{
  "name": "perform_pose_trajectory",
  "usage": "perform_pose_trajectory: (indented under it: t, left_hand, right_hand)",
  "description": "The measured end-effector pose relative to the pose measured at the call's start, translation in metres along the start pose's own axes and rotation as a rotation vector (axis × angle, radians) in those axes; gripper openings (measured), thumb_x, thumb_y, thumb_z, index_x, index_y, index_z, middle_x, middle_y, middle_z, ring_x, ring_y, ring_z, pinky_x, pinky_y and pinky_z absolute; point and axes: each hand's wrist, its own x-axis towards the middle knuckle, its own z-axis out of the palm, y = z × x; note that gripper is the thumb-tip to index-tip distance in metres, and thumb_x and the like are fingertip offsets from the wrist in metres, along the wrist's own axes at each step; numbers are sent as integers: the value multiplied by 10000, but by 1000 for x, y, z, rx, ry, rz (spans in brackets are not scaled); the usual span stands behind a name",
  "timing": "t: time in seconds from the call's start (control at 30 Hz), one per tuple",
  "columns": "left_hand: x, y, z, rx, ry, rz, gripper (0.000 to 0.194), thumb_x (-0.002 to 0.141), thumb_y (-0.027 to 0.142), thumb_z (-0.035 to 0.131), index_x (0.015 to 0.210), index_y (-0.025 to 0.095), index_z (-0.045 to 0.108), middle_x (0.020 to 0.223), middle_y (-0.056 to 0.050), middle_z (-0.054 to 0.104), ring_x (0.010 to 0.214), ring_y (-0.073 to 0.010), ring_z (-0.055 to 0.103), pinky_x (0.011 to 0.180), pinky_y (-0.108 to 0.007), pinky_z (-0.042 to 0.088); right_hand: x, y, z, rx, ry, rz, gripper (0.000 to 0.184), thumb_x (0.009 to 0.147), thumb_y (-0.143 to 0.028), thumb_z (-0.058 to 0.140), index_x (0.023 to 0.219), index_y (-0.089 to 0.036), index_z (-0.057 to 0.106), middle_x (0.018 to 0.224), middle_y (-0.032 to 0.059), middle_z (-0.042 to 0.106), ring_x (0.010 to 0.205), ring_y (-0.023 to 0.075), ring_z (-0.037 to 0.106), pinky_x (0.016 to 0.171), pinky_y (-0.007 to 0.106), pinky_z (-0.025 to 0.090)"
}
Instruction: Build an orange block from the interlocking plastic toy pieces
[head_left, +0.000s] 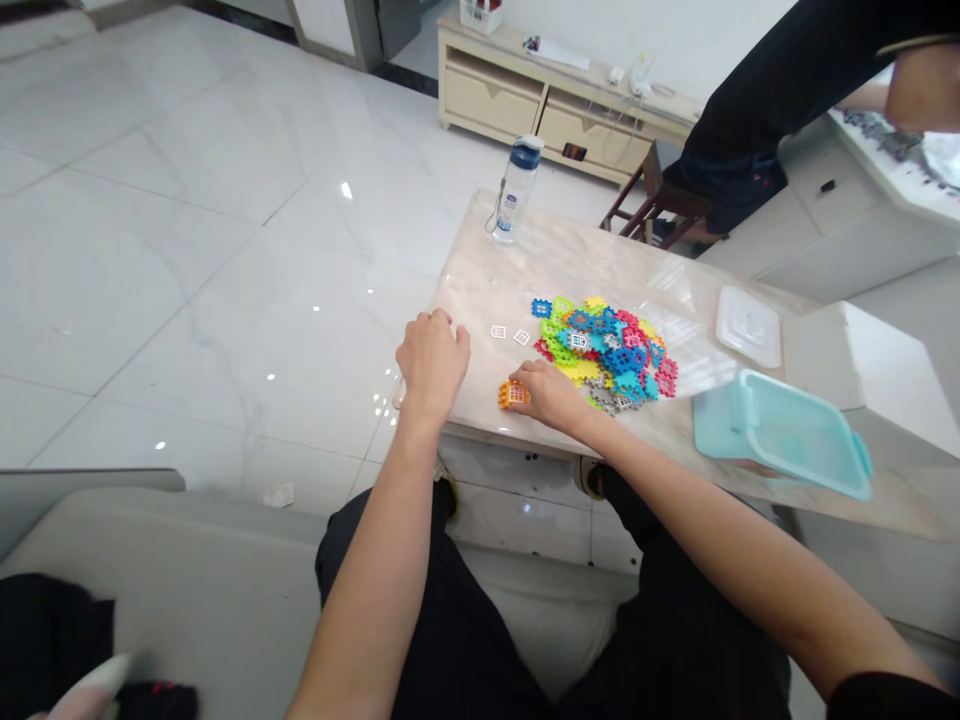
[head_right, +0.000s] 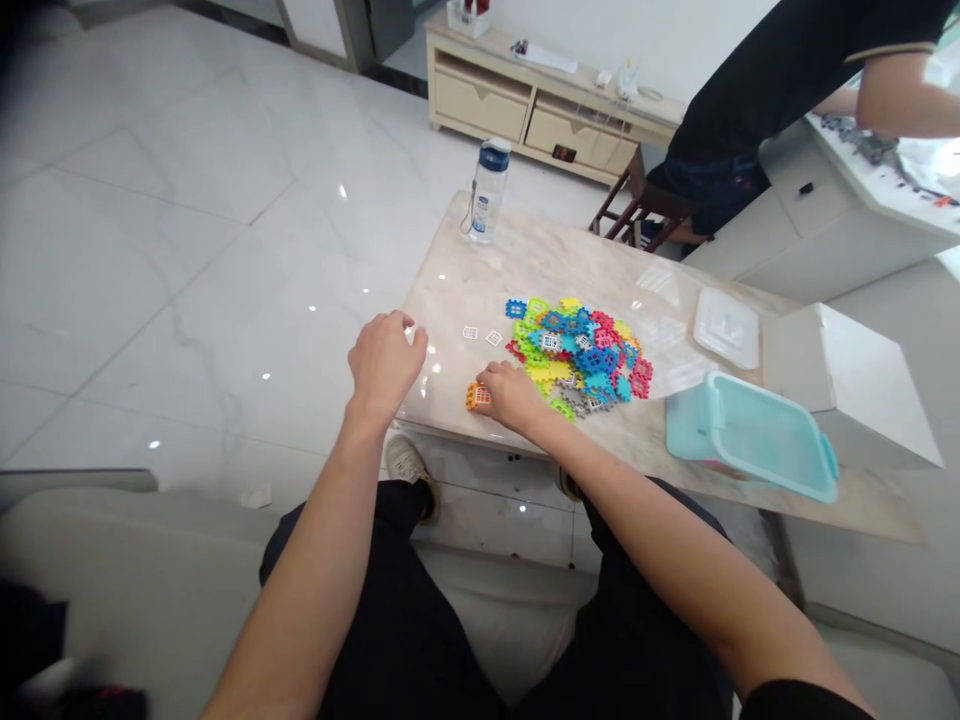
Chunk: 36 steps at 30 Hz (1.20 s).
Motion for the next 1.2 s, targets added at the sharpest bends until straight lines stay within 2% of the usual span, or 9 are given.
perform_pose_trajectory:
  t: [0.43,0.5,0.57,0.63,0.67,0.8,0.9,1.03,1.2]
  left_hand:
    - [0,6,3,-74,-48,16,309,1074,331,551,1258,175,744,1256,-187,768,1203,-386,693,1023,-513,541]
    - [1,5,3,-64,-48,25,315,1075,338,547,1259,176,744,1253,-184,774,1199,-387,695,1017,-512,544]
    - [1,4,3,-45,-41,33,319,1071,346,545,1257,180,744,1255,-180,780,1201,-391,697,1013,-515,546]
    - [2,3,2,-27,-36,34,317,1065,356,549,1254,193,744,1257,-171,785,1203,-393,701,1014,-515,546]
    - [2,3,2,-20,-37,35,317,1062,363,550,1253,201,745,1257,-167,789,1201,-394,704,1011,-513,547]
    - [3,4,0,-19,-65,57,331,1054,404,543,1239,228,755,1256,-146,808,1179,-398,727,968,-497,559]
    - [4,9,4,-18,-96,62,332,1051,411,530,1211,240,766,1266,-132,819,1198,-400,734,946,-476,558]
    - [4,20,17,11,-120,91,337,1032,438,550,1191,248,779,1228,-131,835,1183,-401,748,918,-457,553]
    - [3,29,37,40,-171,138,367,1028,466,537,1185,251,789,1187,-141,841,1159,-396,757,899,-445,548]
  right_hand:
    - [0,-9,5,-23,-52,58,424,1002,-397,805,1317,-122,738,1309,203,758,1212,335,713,1043,399,536]
    - [-1,-9,4,-15,-50,53,509,974,-416,841,1360,-109,718,1343,214,748,1244,345,707,1070,416,536]
    - [-1,-4,0,9,-32,43,692,912,-475,904,1440,-94,671,1407,231,723,1306,360,686,1115,439,525]
    - [-2,6,-8,53,12,44,809,888,-533,916,1507,-100,626,1456,227,706,1373,359,657,1157,445,508]
    - [-4,14,-14,76,36,59,787,914,-549,887,1514,-113,624,1450,211,717,1378,349,659,1159,437,509]
    - [-18,58,-40,62,48,231,417,1064,-486,700,1337,-175,746,1274,138,804,1207,299,743,1028,378,567]
    - [-31,89,-50,-45,8,403,270,1087,-333,617,1222,-178,792,1232,147,815,1174,301,761,963,351,577]
    - [-42,109,-42,-69,-2,510,323,1089,-222,507,1232,-184,795,1211,160,823,1137,305,786,924,346,593]
    - [-40,108,-27,-38,9,454,424,1077,-146,461,1400,-205,729,1377,177,762,1254,301,748,1026,372,594]
